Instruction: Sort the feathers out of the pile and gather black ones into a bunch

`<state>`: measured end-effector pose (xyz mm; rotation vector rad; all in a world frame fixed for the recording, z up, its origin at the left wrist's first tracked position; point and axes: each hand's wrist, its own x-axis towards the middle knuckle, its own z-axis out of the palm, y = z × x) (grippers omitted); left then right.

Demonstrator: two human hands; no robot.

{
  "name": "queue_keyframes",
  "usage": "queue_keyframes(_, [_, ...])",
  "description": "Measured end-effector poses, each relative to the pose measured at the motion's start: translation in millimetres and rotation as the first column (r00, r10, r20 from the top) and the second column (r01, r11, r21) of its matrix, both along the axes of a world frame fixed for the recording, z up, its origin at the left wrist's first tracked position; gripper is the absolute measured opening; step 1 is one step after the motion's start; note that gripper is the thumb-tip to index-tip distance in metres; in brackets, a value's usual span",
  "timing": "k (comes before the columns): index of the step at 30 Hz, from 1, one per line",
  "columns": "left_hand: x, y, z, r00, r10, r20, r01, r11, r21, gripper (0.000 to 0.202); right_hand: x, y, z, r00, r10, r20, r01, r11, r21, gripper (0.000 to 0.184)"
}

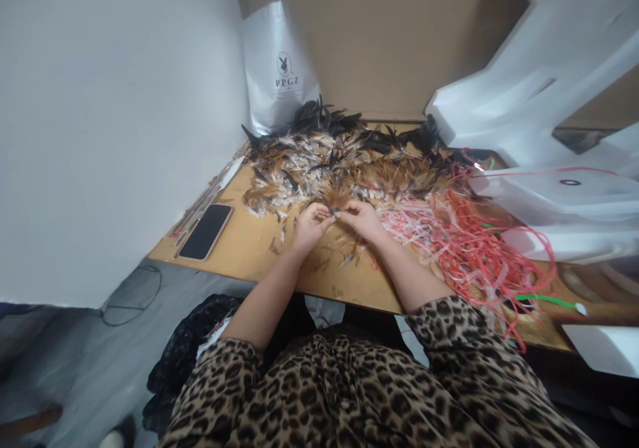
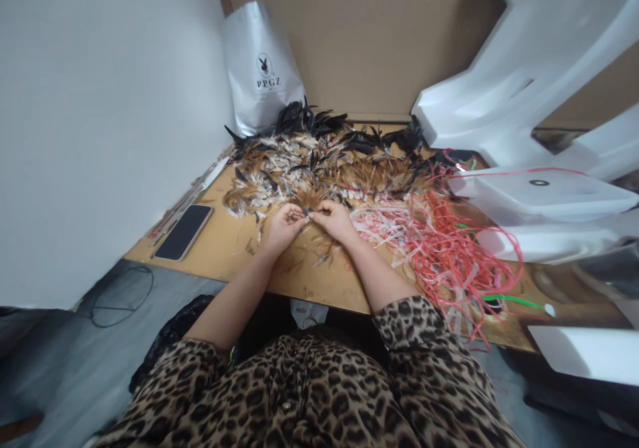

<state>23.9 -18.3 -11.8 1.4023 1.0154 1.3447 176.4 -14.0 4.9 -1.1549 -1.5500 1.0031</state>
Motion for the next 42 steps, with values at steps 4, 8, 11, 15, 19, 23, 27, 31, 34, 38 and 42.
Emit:
queue_keyframes(4, [0, -2, 1.9, 0.998, -0.062, 0.034, 0.066, 0.988, -0.139, 0.03, 0, 0, -0.9, 0.997, -0.02, -0.075, 0.018, 0.999, -0.033, 0.025])
queue_keyframes(8, [-2, -3, 2.7, 0.995, -0.102, 0.02, 0.104, 0.964, -0.244, 0.031, -1, -3, 3.1, 0.998, -0.021, -0.064, 0.016, 0.997, -0.08, 0.027])
queue_keyframes(11, [-3, -2, 1.0, 0.996, -0.084, 0.012, 0.085, 0.974, -0.208, 0.028, -3, -5, 6.3, 0.999, -0.043, -0.018, 0.041, 0.995, -0.085, 0.029])
queue_keyframes(15, [-5, -2, 0.9, 0.996, -0.073, -0.049, 0.067, 0.99, -0.123, 0.024, -6, -9, 10.0, 0.997, -0.073, 0.0, 0.073, 0.992, -0.104, 0.03])
queue_keyframes(19, [-8, -4, 3.8, 0.989, -0.124, -0.084, 0.116, 0.989, -0.093, 0.023, -6, -12, 13.1, 0.991, -0.043, -0.128, 0.005, 0.959, -0.283, 0.033])
queue_keyframes(23, [-9, -3, 3.5, 0.985, -0.167, -0.037, 0.159, 0.974, -0.16, 0.027, -5, -11, 12.7, 0.982, -0.024, -0.186, -0.036, 0.948, -0.315, 0.032])
queue_keyframes(27, [-7, -2, 2.8, 0.981, -0.193, -0.01, 0.186, 0.957, -0.223, 0.03, -6, -9, 10.8, 0.998, -0.058, -0.034, 0.051, 0.983, -0.177, 0.027])
queue_keyframes(31, [-8, -1, 4.0, 0.978, -0.208, 0.028, 0.209, 0.95, -0.232, 0.027, -7, -9, 10.5, 0.997, -0.041, -0.069, 0.032, 0.991, -0.129, 0.026])
queue_keyframes(34, [-11, -1, 3.4, 0.982, -0.177, 0.065, 0.187, 0.952, -0.241, 0.026, -9, -11, 11.3, 0.996, -0.051, -0.073, 0.042, 0.991, -0.126, 0.027])
queue_keyframes(38, [-12, -1, 1.9, 0.987, -0.139, 0.075, 0.152, 0.964, -0.219, 0.026, -12, -14, 13.1, 0.987, -0.046, -0.153, 0.023, 0.988, -0.153, 0.028])
queue_keyframes(42, [-10, -2, 3.7, 0.988, -0.123, 0.088, 0.141, 0.961, -0.237, 0.028, -13, -15, 14.6, 0.982, -0.078, -0.171, 0.056, 0.99, -0.133, 0.024])
